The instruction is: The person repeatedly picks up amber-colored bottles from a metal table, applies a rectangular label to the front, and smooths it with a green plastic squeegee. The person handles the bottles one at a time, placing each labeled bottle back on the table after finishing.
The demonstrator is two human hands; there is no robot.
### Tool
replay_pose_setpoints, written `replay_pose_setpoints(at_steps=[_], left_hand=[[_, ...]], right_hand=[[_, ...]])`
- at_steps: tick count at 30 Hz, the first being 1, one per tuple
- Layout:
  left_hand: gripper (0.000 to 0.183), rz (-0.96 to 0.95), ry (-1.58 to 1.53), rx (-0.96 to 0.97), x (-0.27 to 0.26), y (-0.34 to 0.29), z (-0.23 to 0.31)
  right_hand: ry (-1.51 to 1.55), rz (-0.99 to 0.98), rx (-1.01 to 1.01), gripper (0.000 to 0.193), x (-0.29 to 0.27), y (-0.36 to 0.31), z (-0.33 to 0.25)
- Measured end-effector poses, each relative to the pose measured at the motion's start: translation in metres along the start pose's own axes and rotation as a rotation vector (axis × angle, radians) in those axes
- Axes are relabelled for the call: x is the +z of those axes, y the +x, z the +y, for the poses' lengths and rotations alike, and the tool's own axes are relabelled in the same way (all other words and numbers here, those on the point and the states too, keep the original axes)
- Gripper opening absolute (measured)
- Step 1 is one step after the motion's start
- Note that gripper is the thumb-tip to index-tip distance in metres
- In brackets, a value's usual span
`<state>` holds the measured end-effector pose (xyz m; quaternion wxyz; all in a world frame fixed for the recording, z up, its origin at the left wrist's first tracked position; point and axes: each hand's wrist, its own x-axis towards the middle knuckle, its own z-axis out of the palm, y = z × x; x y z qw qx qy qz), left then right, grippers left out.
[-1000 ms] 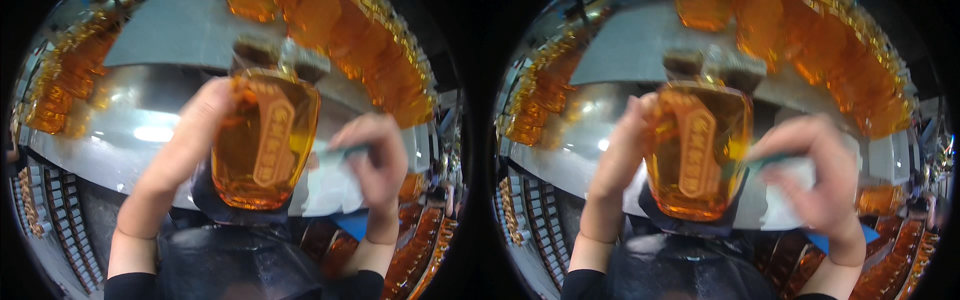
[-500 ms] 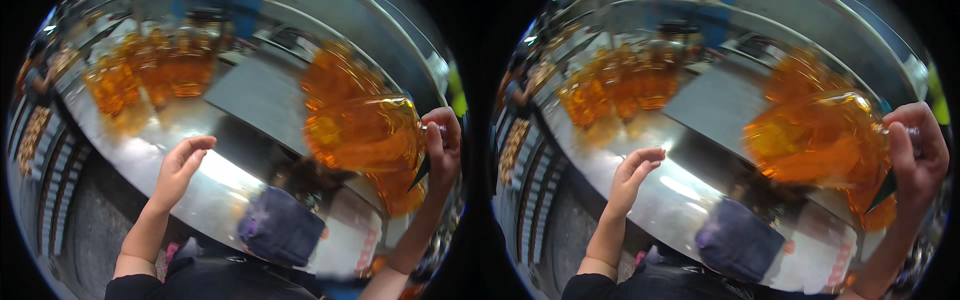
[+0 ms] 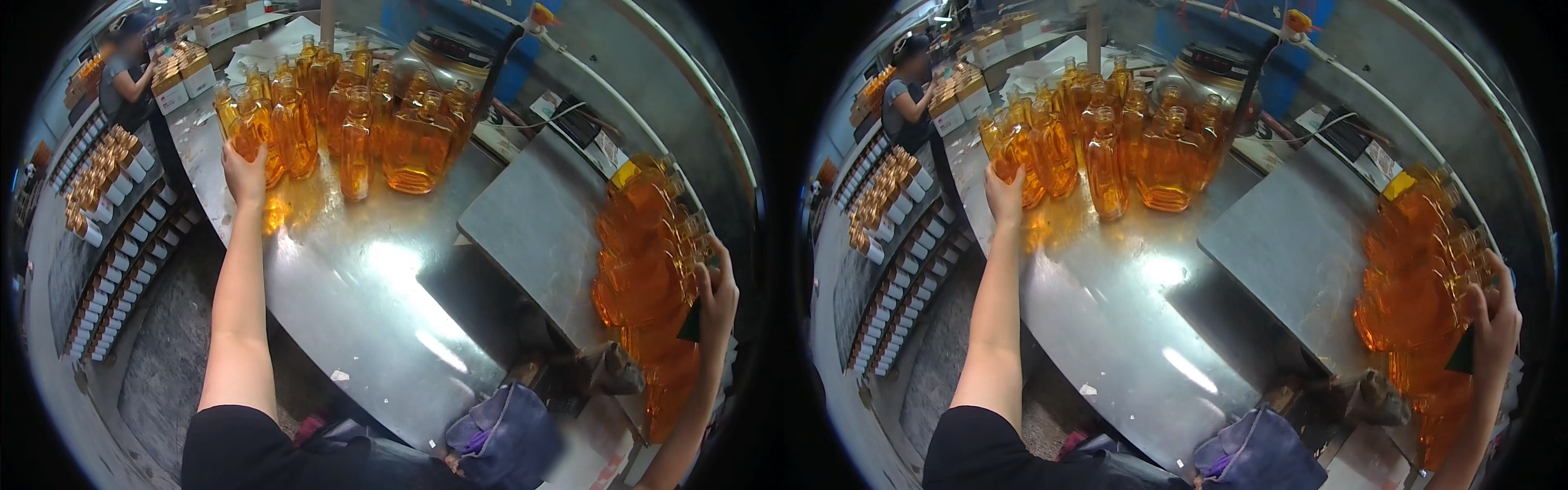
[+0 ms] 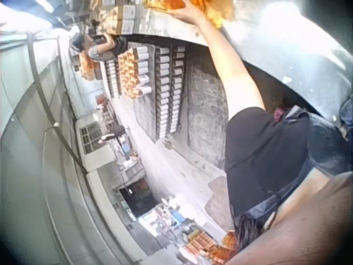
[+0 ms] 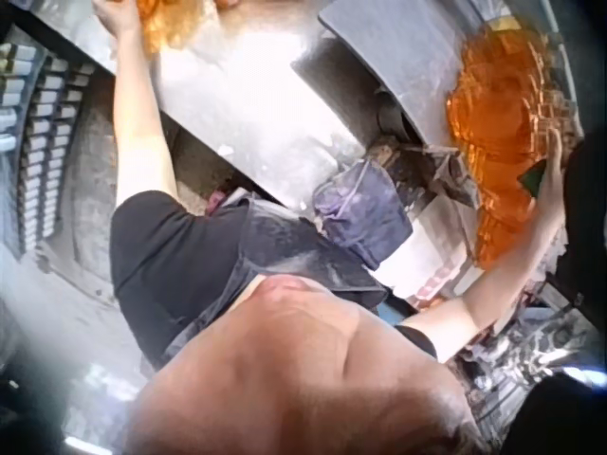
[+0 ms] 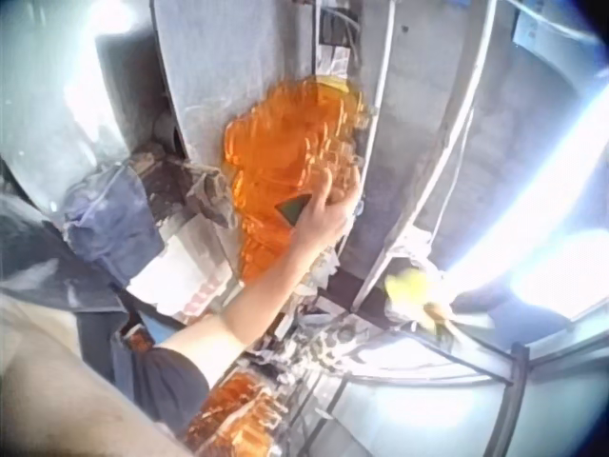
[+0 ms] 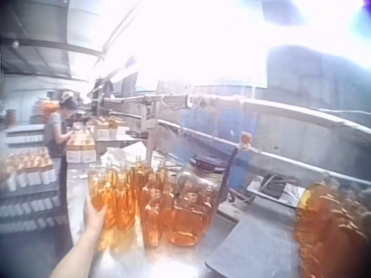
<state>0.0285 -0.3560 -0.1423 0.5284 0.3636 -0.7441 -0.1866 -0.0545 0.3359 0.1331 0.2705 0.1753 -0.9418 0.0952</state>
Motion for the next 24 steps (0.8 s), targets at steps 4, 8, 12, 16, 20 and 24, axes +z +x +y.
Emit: replay_pose_setpoints(at_steps=[4, 8, 12, 16, 20, 24], left_hand=[[0.055, 0.006, 0.017, 0.023, -0.043, -0.025, 0.011], [0.050, -0.189, -0.249, 0.093, -0.124, -0.086, 0.043], [0.054, -0.796, -0.917, -0.185, -0.179, -0.157, 0.121], [0.063, -1.216, -1.208, -0.433, -0.211, -0.206, 0.208], [0.072, -1.517, -1.236, -0.350, -0.204, -0.249, 0.304], [0.053, -1.795, -1.083, -0.331, -0.178, -0.297, 0.354]], right_hand=[[0.041, 0.052, 0.036, 0.042, -0.019, -0.063, -0.044], [0.117, 0.036, 0.205, 0.038, -0.045, -0.154, -0.058], [0.167, 0.092, 0.440, 0.030, -0.069, -0.245, -0.021], [0.364, 0.217, 0.807, 0.025, -0.087, -0.297, 0.032], [0.221, 0.341, 0.871, 0.027, -0.083, -0.385, 0.117], [0.003, 0.031, 1.011, 0.024, -0.060, -0.453, 0.137]])
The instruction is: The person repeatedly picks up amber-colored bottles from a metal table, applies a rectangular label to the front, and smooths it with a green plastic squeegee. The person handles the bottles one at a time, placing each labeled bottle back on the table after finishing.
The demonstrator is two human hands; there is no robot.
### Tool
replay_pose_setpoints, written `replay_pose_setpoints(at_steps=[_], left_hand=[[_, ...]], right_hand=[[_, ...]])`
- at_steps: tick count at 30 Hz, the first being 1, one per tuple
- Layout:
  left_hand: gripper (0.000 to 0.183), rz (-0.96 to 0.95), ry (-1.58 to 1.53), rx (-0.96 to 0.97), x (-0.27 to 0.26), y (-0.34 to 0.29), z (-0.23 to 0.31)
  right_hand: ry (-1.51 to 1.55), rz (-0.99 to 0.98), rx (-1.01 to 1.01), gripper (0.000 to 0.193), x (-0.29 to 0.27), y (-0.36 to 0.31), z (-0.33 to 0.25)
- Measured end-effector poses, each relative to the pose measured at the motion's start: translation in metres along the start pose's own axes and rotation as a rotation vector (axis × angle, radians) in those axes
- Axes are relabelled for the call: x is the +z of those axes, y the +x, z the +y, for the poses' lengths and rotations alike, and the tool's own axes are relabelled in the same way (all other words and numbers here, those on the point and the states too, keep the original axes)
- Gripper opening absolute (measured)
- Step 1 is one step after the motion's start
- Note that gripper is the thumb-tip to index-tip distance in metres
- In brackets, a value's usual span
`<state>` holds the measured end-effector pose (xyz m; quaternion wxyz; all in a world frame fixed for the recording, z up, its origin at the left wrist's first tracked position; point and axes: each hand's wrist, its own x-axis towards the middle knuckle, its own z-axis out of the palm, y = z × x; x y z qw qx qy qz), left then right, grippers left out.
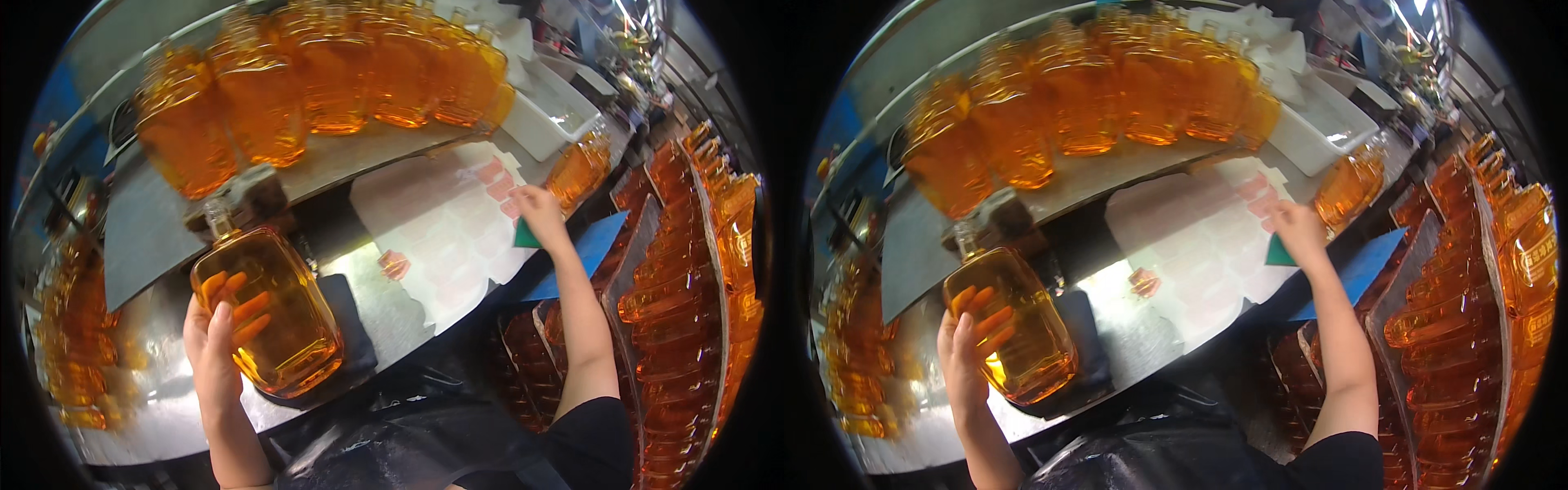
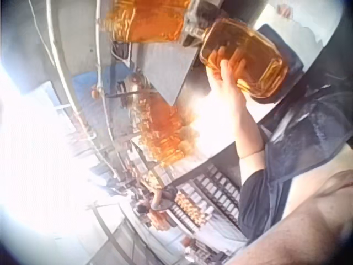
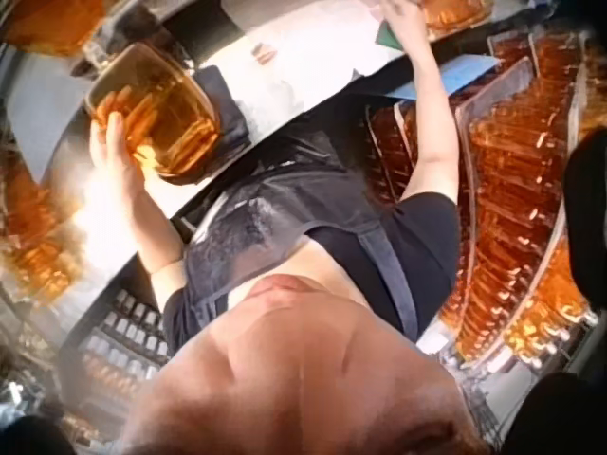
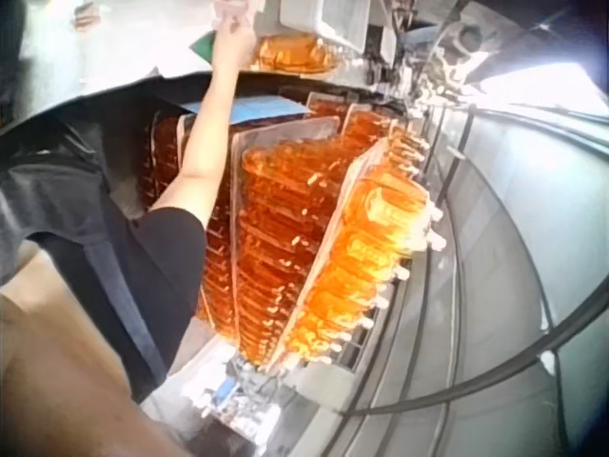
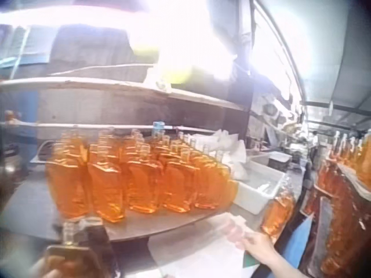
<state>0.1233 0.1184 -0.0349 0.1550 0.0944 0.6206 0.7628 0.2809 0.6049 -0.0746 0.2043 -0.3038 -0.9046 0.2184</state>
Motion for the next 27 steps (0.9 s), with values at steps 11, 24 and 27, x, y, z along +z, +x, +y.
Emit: replay_pose_setpoints(at_steps=[11, 24, 27], left_hand=[[0.065, 0.146, 0.113, 0.008, 0.013, 0.007, -0.001], [0.056, -0.204, 1.382, 0.623, 0.015, -0.034, 0.011], [0.039, -0.459, 1.205, 0.679, -0.003, -0.059, 0.005]], right_hand=[[-0.379, -0.171, -0.234, 0.029, 0.099, 0.015, -0.018], [-0.269, -0.263, -0.785, 0.062, 0.034, -0.146, -0.082], [-0.208, -0.120, -0.888, 0.033, 0.047, -0.152, -0.070]])
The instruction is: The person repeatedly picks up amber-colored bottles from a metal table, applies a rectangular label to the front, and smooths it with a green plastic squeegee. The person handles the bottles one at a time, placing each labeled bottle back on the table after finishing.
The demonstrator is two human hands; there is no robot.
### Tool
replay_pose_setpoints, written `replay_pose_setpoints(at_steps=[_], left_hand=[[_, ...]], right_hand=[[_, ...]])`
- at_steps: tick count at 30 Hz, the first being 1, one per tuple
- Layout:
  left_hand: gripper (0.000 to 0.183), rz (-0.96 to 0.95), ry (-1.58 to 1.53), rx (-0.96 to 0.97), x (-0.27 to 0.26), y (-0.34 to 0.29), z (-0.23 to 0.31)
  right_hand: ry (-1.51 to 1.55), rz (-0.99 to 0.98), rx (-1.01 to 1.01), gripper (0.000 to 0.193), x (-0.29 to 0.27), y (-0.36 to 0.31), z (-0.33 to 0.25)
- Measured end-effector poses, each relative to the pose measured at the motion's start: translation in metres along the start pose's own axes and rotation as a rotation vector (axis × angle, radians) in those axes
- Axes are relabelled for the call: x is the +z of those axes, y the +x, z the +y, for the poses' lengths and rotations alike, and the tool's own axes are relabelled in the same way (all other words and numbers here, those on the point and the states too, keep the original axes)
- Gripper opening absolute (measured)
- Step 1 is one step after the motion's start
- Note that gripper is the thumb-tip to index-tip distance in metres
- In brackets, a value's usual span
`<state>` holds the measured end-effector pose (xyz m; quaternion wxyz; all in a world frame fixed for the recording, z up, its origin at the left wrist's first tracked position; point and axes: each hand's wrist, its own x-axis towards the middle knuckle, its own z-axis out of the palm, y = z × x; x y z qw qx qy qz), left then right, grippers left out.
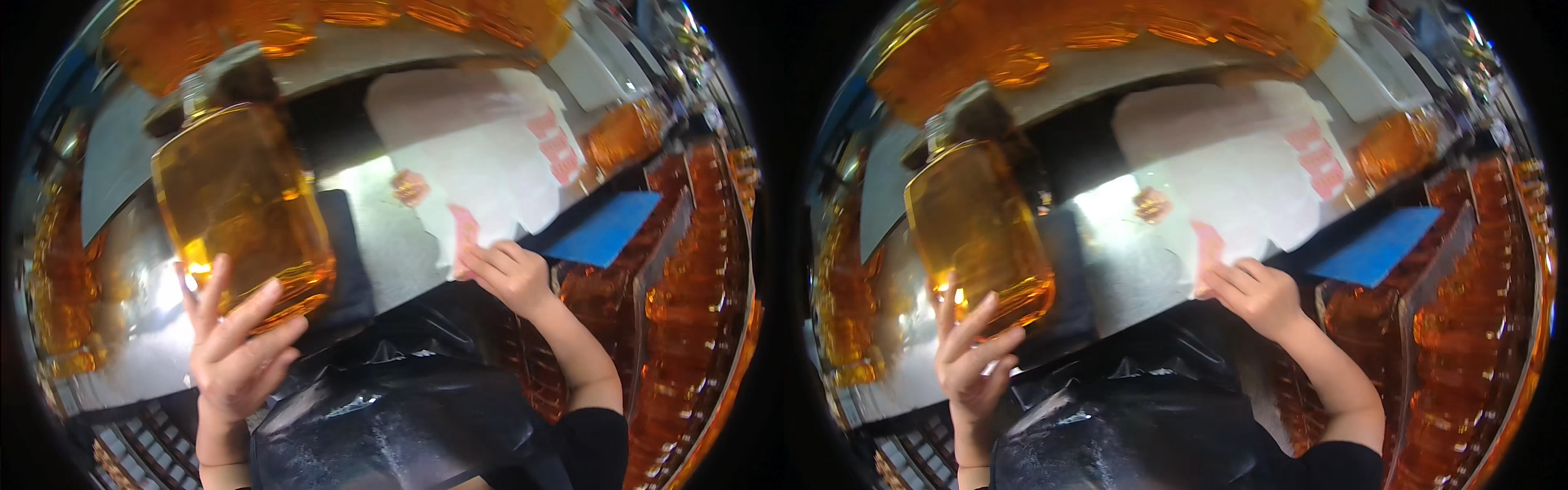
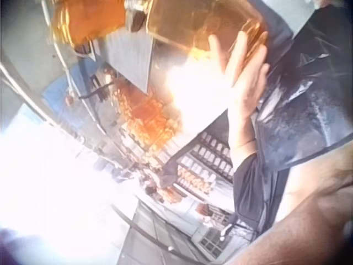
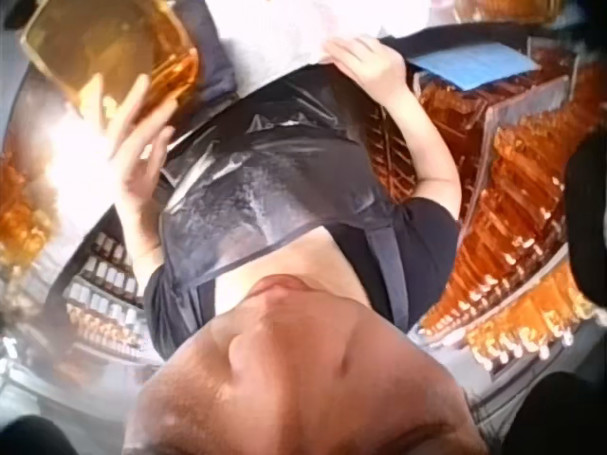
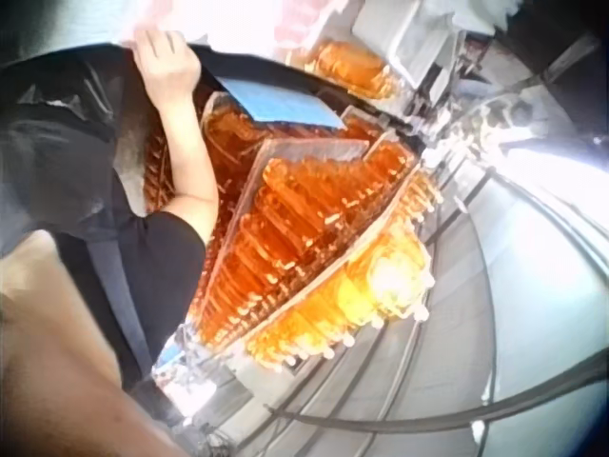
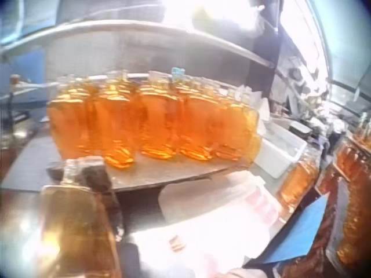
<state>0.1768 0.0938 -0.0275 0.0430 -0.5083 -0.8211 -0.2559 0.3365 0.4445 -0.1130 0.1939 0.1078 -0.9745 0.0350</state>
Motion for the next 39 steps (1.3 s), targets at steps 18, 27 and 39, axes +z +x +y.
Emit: replay_pose_setpoints(at_steps=[18, 27, 39], left_hand=[[0.133, 0.189, -0.502, -0.427, 0.012, 0.013, -0.013], [0.075, 0.209, 0.044, -0.438, -0.016, 0.047, -0.022], [0.086, 0.317, -0.219, -0.330, -0.003, 0.051, -0.044]], right_hand=[[0.032, 0.254, -0.666, 0.020, -0.047, 0.224, -0.074], [0.024, -0.051, -0.224, 0.063, -0.059, 0.229, -0.082], [0.085, -0.079, -0.172, 0.075, -0.051, 0.234, -0.066]])
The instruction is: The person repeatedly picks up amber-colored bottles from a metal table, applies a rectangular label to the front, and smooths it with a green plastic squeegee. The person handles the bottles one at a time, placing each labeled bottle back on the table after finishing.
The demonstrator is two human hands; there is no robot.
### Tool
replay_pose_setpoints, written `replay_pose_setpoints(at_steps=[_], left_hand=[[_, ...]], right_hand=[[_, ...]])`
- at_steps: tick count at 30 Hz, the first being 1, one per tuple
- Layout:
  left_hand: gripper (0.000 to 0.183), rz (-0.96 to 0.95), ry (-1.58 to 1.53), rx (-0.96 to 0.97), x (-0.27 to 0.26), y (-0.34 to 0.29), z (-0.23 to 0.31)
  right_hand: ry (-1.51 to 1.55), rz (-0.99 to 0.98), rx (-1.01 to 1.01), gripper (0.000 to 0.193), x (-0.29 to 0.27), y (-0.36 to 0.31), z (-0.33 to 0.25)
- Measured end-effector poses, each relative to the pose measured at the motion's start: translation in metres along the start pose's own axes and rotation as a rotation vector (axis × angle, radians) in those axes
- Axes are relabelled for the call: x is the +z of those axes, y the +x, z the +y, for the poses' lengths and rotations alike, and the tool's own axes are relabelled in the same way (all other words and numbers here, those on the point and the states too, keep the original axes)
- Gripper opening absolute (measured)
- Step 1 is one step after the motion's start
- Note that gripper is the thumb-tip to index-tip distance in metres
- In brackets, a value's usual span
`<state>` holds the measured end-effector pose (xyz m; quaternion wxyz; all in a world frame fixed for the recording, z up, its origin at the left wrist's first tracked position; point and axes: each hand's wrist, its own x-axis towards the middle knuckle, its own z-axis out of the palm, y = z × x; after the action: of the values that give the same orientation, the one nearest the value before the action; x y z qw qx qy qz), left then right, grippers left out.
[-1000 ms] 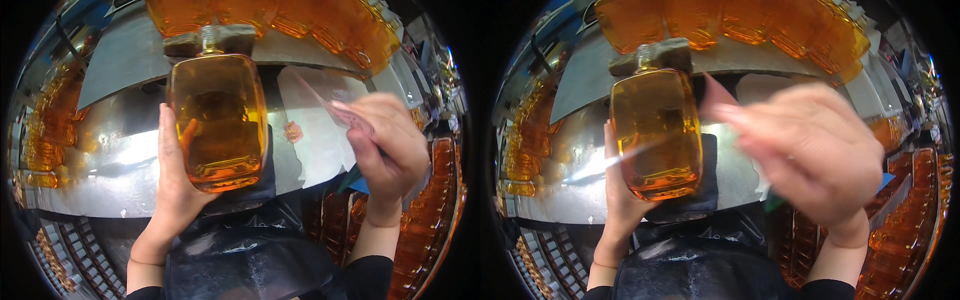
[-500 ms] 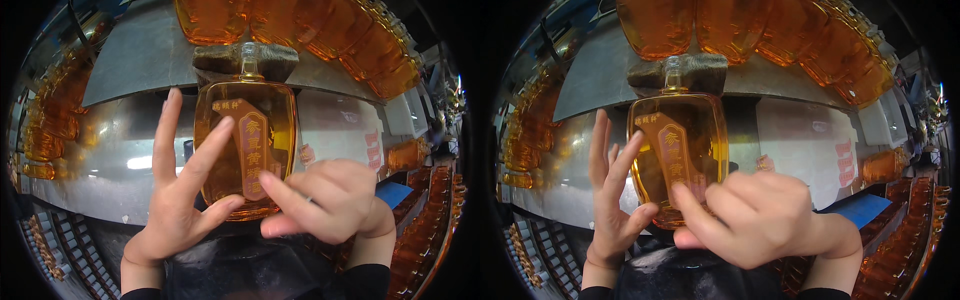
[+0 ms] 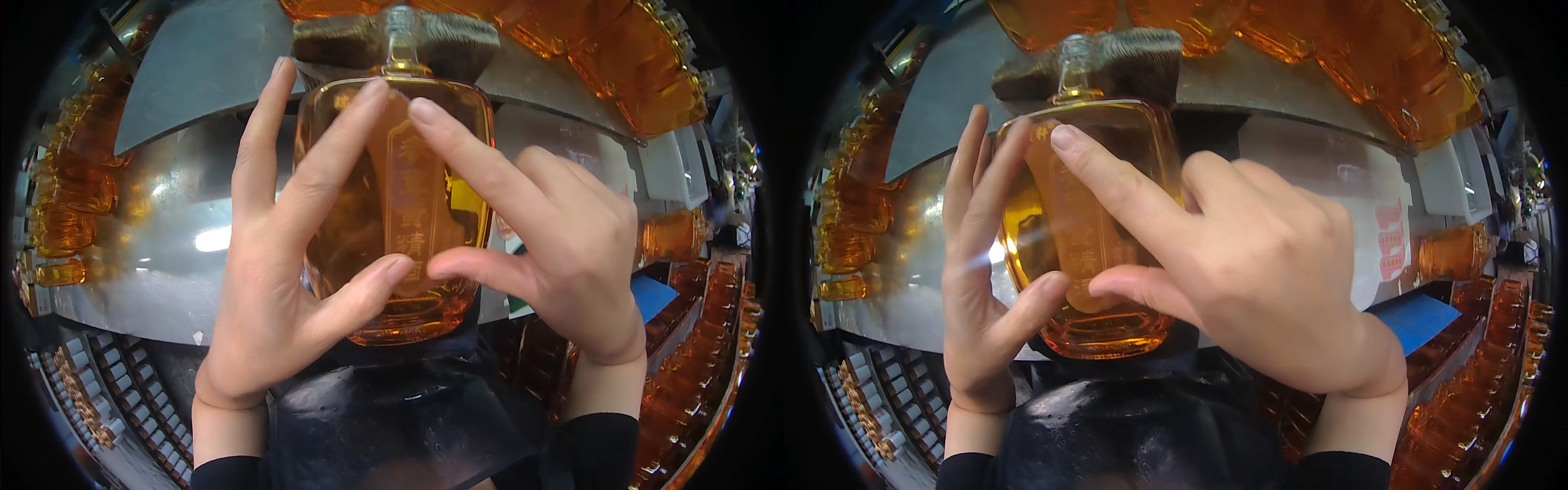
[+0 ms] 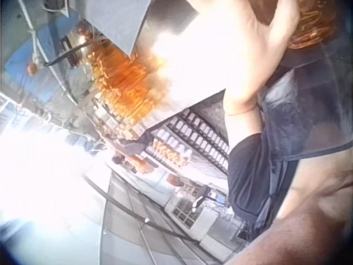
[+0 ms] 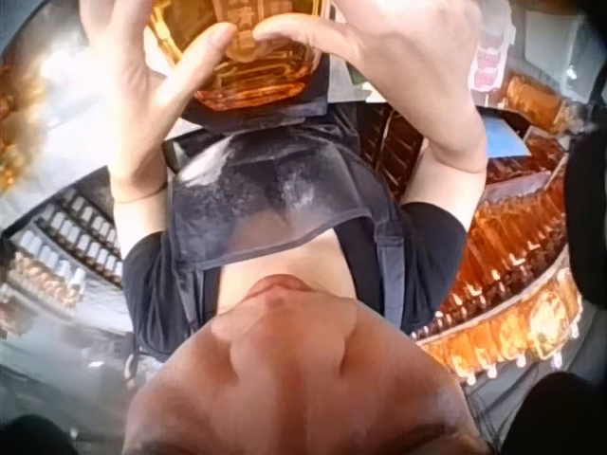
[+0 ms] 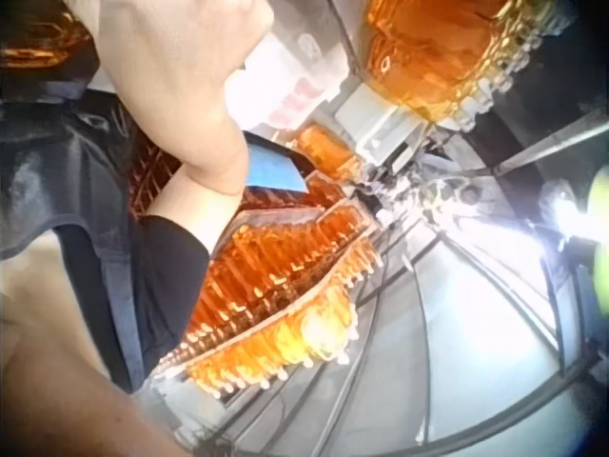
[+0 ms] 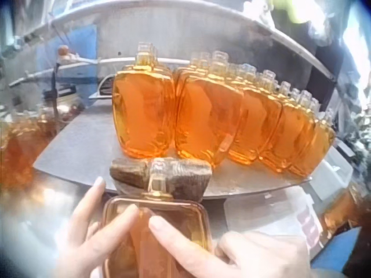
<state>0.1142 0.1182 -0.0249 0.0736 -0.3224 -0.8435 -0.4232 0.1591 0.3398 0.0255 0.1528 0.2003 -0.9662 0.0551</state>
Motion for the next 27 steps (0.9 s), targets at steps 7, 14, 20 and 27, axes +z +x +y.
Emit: replay_pose_setpoints(at_steps=[7, 14, 20, 27], left_hand=[[0.086, 0.004, -0.005, 0.012, 0.0077, -0.0024, 0.0000], [0.085, -0.002, -0.011, -0.009, 0.0062, -0.0057, 0.0030], [0.086, -0.022, 0.035, 0.001, 0.0023, -0.0056, 0.0059], [0.089, -0.049, -0.044, -0.040, 0.0020, -0.0041, 0.0074]], right_hand=[[-0.034, -0.052, 0.022, 0.074, 0.0016, -0.0009, -0.0033], [-0.072, -0.067, -0.016, 0.074, 0.0015, 0.0002, -0.0019], [-0.110, -0.087, -0.023, 0.074, -0.0022, 0.0019, -0.0044], [-0.109, -0.122, -0.012, 0.078, -0.0041, 0.0037, -0.0062]])
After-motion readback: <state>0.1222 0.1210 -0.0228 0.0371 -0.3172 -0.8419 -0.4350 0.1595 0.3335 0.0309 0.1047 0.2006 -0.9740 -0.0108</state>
